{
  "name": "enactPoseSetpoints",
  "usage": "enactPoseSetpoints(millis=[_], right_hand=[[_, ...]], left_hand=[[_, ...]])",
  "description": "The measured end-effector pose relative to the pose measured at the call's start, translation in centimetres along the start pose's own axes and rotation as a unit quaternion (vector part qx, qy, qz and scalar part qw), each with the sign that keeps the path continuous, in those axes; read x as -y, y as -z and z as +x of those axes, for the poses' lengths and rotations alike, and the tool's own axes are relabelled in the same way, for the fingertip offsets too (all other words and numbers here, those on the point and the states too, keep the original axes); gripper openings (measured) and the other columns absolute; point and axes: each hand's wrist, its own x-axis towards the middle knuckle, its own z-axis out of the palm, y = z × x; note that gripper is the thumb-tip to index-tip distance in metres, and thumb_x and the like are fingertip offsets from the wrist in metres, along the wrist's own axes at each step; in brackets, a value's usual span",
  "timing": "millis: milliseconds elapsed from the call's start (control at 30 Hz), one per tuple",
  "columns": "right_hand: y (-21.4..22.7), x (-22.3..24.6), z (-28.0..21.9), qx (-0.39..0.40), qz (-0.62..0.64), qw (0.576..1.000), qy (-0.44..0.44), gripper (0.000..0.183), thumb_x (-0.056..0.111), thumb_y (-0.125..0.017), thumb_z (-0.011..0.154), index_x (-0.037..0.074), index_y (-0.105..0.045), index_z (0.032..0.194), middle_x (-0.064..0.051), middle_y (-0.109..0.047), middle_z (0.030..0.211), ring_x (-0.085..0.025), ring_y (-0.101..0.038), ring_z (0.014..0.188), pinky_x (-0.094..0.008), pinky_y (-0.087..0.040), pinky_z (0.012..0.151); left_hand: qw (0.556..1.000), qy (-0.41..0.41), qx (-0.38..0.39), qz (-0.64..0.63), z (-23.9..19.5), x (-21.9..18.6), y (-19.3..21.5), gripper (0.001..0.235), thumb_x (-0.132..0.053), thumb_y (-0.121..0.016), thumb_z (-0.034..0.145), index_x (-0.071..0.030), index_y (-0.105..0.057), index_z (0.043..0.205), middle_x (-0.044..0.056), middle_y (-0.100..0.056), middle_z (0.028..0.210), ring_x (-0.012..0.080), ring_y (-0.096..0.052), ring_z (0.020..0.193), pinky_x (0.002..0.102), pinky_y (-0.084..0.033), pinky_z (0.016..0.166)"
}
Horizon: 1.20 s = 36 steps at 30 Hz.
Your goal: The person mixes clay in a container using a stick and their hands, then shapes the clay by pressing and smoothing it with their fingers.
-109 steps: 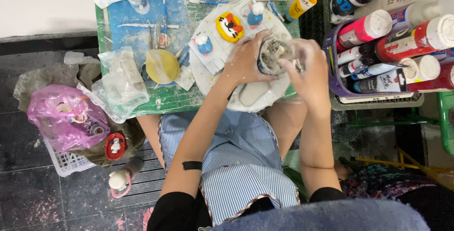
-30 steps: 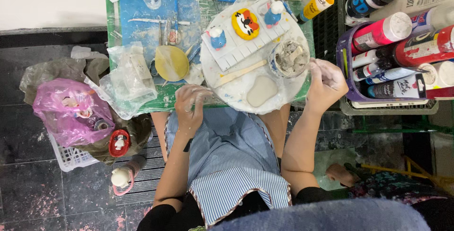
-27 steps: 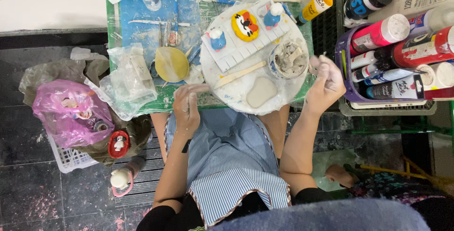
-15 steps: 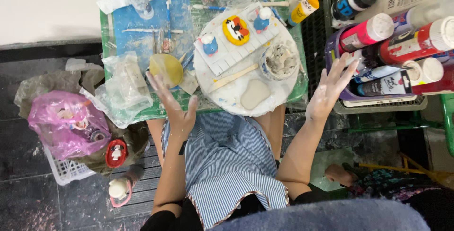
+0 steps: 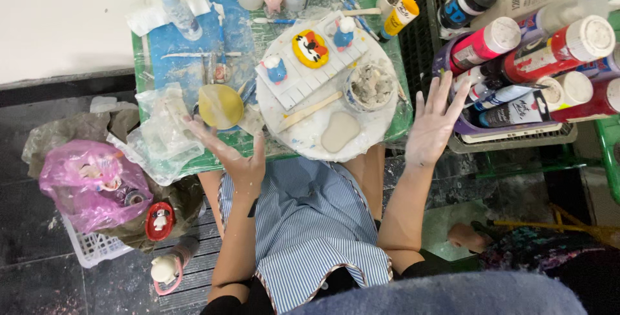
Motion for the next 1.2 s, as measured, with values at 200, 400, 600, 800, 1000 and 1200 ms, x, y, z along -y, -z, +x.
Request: enactPoseSetpoints(millis=[200,400,600,800,1000,1200], right_hand=[[-2.5,0.3,-1.4,0.022,0.153,0.988,0.006,0.090,0.069,-0.038,0.106,0.021,-0.003,0.172,-0.010,-0.005,0.179,-0.028,-0.006,0.166,-0.044,-0.003,0.136],[-4.5,0.5,-1.6,-0.027,0.066,0.997,-0.001,0.073,0.050,-0.036,0.114,0.013,-0.009,0.171,-0.014,-0.011,0.180,-0.033,-0.012,0.169,-0.047,-0.007,0.140],[-2.1,0.8,-1.3,-0.022,-0.086,0.995,0.050,0.052,0.024,-0.047,0.116,0.008,-0.031,0.163,-0.022,-0.024,0.175,-0.036,-0.028,0.161,-0.047,-0.024,0.133],[-2.3,-0.5,-1.3,-0.048,0.268,0.962,-0.035,0.032,0.023,-0.055,0.110,0.011,-0.049,0.139,-0.012,-0.055,0.129,-0.019,-0.054,0.100,-0.030,-0.046,0.081],[-5.7,0.9,-1.3,0.028,0.514,0.847,-0.133,0.025,0.032,-0.049,0.110,0.012,-0.050,0.125,-0.005,-0.048,0.095,-0.015,-0.046,0.079,-0.028,-0.044,0.067],[-6.6,1.6,-0.3,0.023,0.510,0.849,-0.136,0.027,0.038,-0.043,0.115,0.012,-0.047,0.109,-0.002,-0.044,0.087,-0.013,-0.041,0.073,-0.027,-0.041,0.063]], left_hand=[[0.981,-0.117,0.149,-0.050,-1.9,-4.0,-5.5,0.098,-0.020,-0.070,0.091,0.003,-0.008,0.164,0.027,-0.005,0.172,0.0443,-0.006,0.162,0.053,-0.006,0.133],[0.840,-0.292,0.435,-0.141,-4.7,-15.1,-13.0,0.071,-0.020,-0.061,0.101,-0.005,-0.030,0.162,0.021,-0.026,0.171,0.0382,-0.025,0.162,0.047,-0.028,0.133],[0.820,-0.235,0.490,-0.178,-1.8,-14.8,-10.8,0.083,-0.022,-0.067,0.097,-0.003,-0.020,0.163,0.021,-0.022,0.170,0.0349,-0.025,0.158,0.049,-0.022,0.128],[0.930,0.005,0.295,-0.217,0.5,-10.2,-6.6,0.057,-0.013,-0.070,0.096,-0.008,-0.046,0.148,0.009,-0.072,0.132,0.0233,-0.075,0.112,0.034,-0.062,0.093],[0.931,-0.157,0.289,-0.158,0.0,-12.5,-8.5,0.051,-0.017,-0.081,0.088,-0.010,-0.064,0.135,0.013,-0.072,0.127,0.0277,-0.073,0.111,0.035,-0.059,0.095],[0.947,-0.198,0.242,-0.074,-0.2,-13.5,-10.0,0.047,-0.018,-0.083,0.086,-0.007,-0.070,0.129,0.010,-0.073,0.121,0.0267,-0.073,0.102,0.035,-0.059,0.087]])
